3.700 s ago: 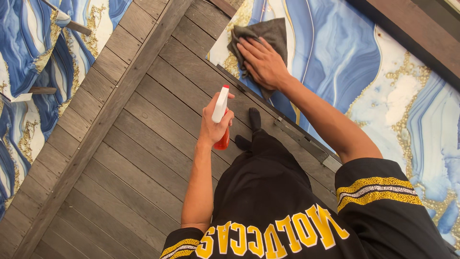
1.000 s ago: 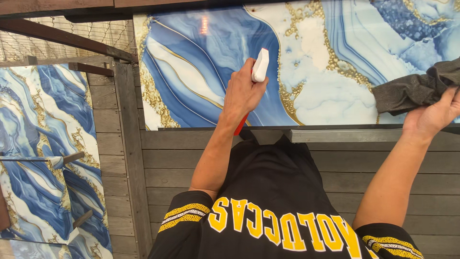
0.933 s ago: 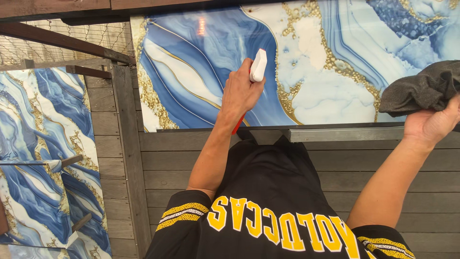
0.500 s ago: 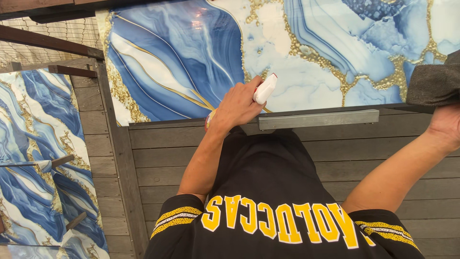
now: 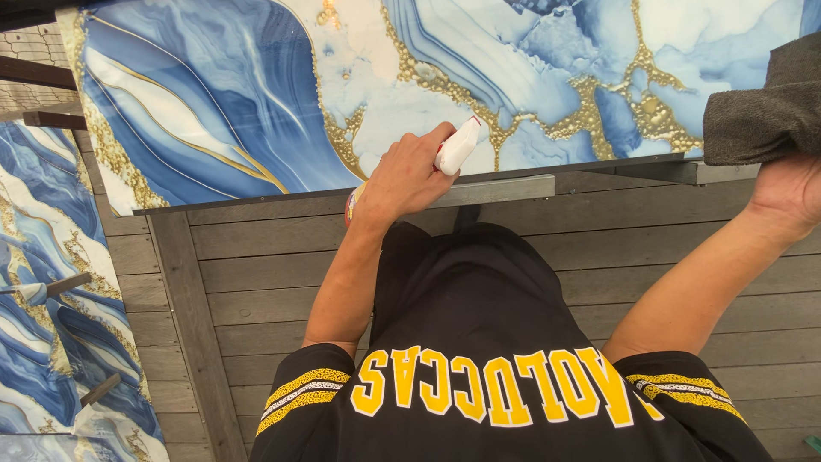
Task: The person wipes a blue and white marble-patterned tabletop with a dark cloth. They then lift a reddish-brown cushion, spray it with a cleaning solution, and wipe it thoroughly. After placing the cushion back, they adjust two patterned pillows on the table and continue wiping the tabletop surface.
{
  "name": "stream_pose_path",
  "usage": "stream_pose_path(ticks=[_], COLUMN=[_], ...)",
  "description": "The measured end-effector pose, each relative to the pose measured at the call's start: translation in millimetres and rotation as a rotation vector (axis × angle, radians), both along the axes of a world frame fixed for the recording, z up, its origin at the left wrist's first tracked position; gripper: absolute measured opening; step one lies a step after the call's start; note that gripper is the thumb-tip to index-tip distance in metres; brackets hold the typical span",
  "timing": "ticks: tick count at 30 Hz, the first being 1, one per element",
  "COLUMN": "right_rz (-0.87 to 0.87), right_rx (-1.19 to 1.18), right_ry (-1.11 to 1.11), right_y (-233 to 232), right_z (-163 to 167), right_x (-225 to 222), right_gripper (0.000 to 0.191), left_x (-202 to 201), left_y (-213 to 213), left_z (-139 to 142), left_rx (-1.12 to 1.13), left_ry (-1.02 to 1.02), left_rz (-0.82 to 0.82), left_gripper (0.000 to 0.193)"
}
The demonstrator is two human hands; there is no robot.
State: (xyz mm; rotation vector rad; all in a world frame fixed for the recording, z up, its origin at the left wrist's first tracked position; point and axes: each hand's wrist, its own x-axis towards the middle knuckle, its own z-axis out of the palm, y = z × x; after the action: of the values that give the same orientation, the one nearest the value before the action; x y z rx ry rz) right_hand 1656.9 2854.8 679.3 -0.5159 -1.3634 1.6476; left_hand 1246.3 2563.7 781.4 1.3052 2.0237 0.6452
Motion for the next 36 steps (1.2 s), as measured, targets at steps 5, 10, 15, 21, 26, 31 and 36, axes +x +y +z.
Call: stream_pose_path(ticks=[5,10,15,21,26,31,36], right_rz=[-0.048,-0.292,-0.353,-0.493,-0.536,-0.459,-0.418], right_rx=[-0.034,-0.372,-0.271,-0.287,-0.418,-0.311,-0.279], right_ry=[0.099,0.445,0.389,0.402,0.494,0.384,0.327], right_y=[17.5,3.5,-1.8,-12.5,-12.9,-4.6,0.7], right_z=[1.8,13.1,18.9,3.0,-3.5,6.1,13.3], right_x=[43.7,80.3,110.8,144.9,146.3,120.0,92.4], right_gripper=[0.065,0.062,0.057,0.047,0.039,0.039,0.045], left_x=[49.4,100.8,129.4,137.7,137.2,136.3,113.1], left_y=[63.5,133.0,169.0,196.5,208.2,197.1,182.1], left_z=[3.7,-7.9,-15.9,-21.9,-27.6,-24.0,-15.1], left_rx=[0.087,0.181,0.156,0.169,0.191,0.220,0.245], left_ry=[0.037,0.148,0.139,0.113,0.117,0.087,0.083], left_rz=[-0.113,-0.258,-0.265,-0.272,-0.307,-0.258,-0.208], left_gripper=[0.034,0.034,0.032,0.029,0.025,0.033,0.035])
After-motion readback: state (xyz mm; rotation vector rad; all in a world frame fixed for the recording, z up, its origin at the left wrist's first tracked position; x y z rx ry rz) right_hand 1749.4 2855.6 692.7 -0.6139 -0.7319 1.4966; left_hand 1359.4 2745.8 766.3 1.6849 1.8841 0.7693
